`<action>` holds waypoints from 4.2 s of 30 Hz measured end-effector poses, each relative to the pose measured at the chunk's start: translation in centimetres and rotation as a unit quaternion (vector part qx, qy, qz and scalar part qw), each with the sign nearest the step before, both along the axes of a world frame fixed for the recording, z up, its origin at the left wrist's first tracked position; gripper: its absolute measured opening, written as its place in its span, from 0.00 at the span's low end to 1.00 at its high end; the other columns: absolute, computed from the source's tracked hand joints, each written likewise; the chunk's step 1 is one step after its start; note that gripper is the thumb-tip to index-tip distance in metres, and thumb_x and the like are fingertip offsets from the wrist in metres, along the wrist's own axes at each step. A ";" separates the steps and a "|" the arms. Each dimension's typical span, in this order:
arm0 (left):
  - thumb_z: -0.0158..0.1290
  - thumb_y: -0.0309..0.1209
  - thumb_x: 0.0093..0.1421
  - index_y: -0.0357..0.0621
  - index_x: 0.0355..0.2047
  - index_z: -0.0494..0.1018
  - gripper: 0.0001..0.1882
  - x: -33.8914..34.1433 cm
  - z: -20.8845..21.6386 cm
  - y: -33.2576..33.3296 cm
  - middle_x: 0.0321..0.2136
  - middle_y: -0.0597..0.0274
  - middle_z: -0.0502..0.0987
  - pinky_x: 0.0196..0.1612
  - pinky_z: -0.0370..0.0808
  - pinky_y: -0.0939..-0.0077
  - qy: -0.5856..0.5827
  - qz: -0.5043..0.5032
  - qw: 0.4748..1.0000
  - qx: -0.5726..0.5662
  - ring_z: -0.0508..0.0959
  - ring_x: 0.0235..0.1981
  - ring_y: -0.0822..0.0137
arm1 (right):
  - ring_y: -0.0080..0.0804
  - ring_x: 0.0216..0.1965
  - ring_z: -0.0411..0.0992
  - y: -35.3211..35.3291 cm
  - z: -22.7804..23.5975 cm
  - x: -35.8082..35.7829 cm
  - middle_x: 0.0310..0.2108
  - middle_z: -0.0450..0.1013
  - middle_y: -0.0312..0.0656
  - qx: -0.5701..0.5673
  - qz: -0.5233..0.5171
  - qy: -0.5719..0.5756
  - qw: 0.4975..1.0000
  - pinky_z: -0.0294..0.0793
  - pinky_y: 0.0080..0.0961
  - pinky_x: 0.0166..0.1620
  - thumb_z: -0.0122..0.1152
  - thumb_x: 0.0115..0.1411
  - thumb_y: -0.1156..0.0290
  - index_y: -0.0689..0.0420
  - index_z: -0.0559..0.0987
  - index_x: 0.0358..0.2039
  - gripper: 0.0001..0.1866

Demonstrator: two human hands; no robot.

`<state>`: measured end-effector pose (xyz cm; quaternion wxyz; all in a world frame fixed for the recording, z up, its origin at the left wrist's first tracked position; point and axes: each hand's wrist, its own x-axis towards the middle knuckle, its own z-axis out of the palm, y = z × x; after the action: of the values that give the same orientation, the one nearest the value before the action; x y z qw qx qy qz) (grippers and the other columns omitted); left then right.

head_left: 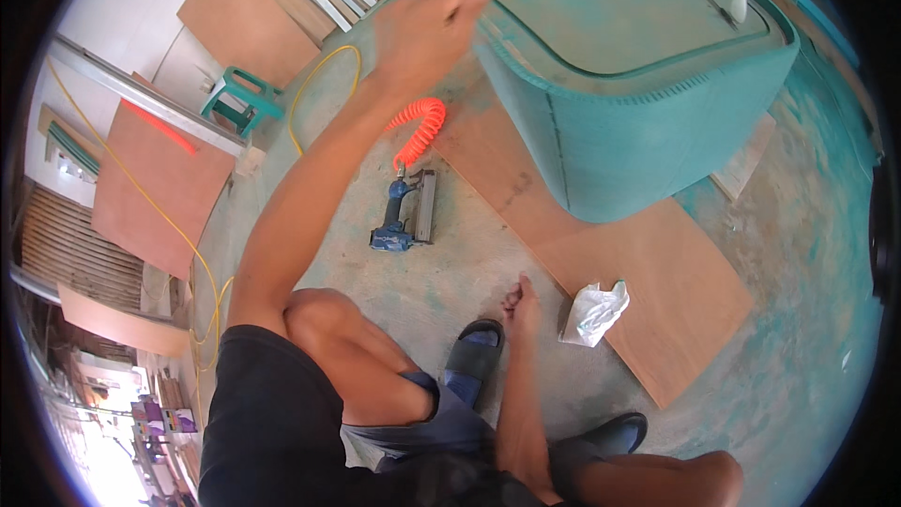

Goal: The person assembles a piece of furniture by applying glue to joints and securing a wooden trim piece using a pneumatic nail gun.

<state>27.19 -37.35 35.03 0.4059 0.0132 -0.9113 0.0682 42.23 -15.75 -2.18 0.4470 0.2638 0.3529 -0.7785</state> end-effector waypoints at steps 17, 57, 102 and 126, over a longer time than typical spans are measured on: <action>0.69 0.46 0.55 0.38 0.36 0.78 0.23 26.3 -39.3 -28.0 0.29 0.63 0.79 0.32 0.74 0.69 -0.339 0.235 0.668 0.619 0.76 0.28 0.69 | 0.18 0.24 0.68 1.9 0.3 0.2 0.22 0.71 0.31 0.005 0.317 0.275 0.907 0.68 0.20 0.30 0.57 0.71 0.58 0.58 0.79 0.29 0.18; 0.48 0.58 0.71 0.43 0.51 0.77 0.30 17.4 -28.4 12.3 0.49 0.56 0.81 0.57 0.73 0.61 -0.328 0.029 0.292 0.898 0.79 0.49 0.61 | 0.29 0.46 0.76 0.9 4.4 0.1 0.43 0.79 0.37 0.331 -0.154 0.490 0.791 0.75 0.30 0.51 0.69 0.63 0.55 0.63 0.81 0.45 0.22; 0.62 0.29 0.64 0.40 0.49 0.83 0.14 -12.1 -4.2 21.5 0.33 0.61 0.80 0.43 0.73 0.71 -0.133 -0.124 0.980 0.086 0.75 0.38 0.66 | 0.26 0.16 0.66 13.9 2.7 -21.4 0.19 0.67 0.35 -0.096 -0.387 -0.019 0.917 0.71 0.30 0.18 0.64 0.66 0.62 0.55 0.71 0.33 0.13; 0.60 0.24 0.64 0.39 0.48 0.83 0.12 -12.2 -4.6 21.9 0.33 0.61 0.81 0.46 0.74 0.71 -0.113 -0.134 0.981 0.089 0.75 0.40 0.65 | 0.24 0.14 0.65 13.9 2.0 -21.0 0.18 0.66 0.34 -0.109 -0.375 0.007 0.921 0.70 0.28 0.18 0.65 0.64 0.65 0.57 0.74 0.35 0.11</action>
<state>14.95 -15.47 30.39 0.3031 -0.0804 -0.9472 -0.0671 21.24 -1.84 -0.14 0.1459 0.3214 0.1443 -0.9245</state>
